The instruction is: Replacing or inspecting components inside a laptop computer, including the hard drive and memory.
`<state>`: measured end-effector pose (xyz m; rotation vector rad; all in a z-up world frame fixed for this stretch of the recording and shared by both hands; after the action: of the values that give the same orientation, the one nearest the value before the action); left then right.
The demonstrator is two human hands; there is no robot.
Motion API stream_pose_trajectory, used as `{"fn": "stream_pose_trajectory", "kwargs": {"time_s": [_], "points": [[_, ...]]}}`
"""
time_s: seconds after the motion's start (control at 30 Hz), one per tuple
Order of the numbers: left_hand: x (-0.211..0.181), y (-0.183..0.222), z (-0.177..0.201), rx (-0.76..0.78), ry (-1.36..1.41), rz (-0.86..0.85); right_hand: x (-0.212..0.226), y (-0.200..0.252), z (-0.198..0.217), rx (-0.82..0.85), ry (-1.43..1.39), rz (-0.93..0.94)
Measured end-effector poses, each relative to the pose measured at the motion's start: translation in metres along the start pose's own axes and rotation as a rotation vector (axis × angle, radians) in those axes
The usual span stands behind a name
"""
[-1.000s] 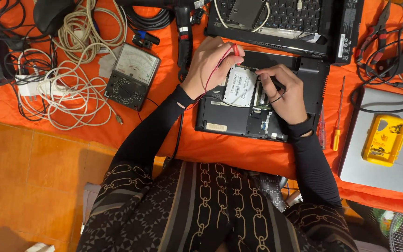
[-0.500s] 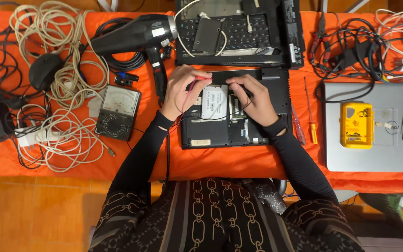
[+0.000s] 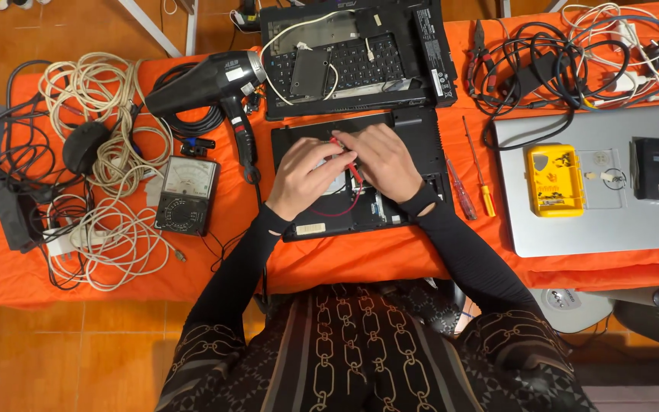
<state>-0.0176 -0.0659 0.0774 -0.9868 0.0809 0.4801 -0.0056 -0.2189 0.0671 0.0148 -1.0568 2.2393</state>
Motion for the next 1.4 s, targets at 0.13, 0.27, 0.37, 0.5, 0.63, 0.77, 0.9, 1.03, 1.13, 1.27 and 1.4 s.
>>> {"fn": "stream_pose_trajectory", "kwargs": {"time_s": [0.13,0.27,0.37,0.5,0.63,0.77,0.9,1.03,1.13,1.27,1.4], "points": [[-0.005,0.02,0.004,-0.048,-0.043,0.02,0.003,0.005,-0.008,0.082,0.011,-0.028],[0.001,0.042,0.034,-0.145,-0.079,0.216,0.007,0.001,-0.008,0.1,-0.096,-0.122],[0.019,0.071,0.07,-0.333,-0.181,0.353,0.007,0.008,-0.021,0.21,-0.088,-0.117],[0.042,0.103,0.13,-0.53,-0.05,0.568,0.004,0.021,-0.045,0.307,-0.032,-0.035],[0.068,0.142,0.184,-0.671,0.046,0.678,-0.002,0.028,-0.056,0.34,-0.006,-0.022],[0.103,0.197,0.23,-0.688,0.124,0.735,-0.005,0.029,-0.057,0.317,-0.013,-0.019],[0.131,0.238,0.265,-0.551,0.045,0.846,-0.004,0.024,-0.052,0.293,-0.052,-0.035],[0.121,0.222,0.275,-0.263,-0.178,1.069,-0.004,0.022,-0.049,0.292,-0.07,-0.061],[0.103,0.193,0.294,0.08,-0.536,1.098,-0.005,0.02,-0.047,0.274,-0.092,-0.085],[0.075,0.152,0.286,0.441,-0.92,0.959,-0.003,0.017,-0.04,0.224,-0.127,-0.085],[0.046,0.095,0.216,0.232,-0.718,0.646,0.0,0.011,-0.03,0.178,-0.145,-0.107]]}}
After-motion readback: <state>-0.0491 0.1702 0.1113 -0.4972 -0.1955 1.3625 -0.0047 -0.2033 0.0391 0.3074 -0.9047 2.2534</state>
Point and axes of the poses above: each hand's wrist, its own y-axis away from the middle knuckle, its own z-axis out of the back of the hand, x = y × z, the point moved 6 cm from there along -y, towards the middle knuckle, and after that the axes turned 4 degrees about y, right-handed, at the moved point
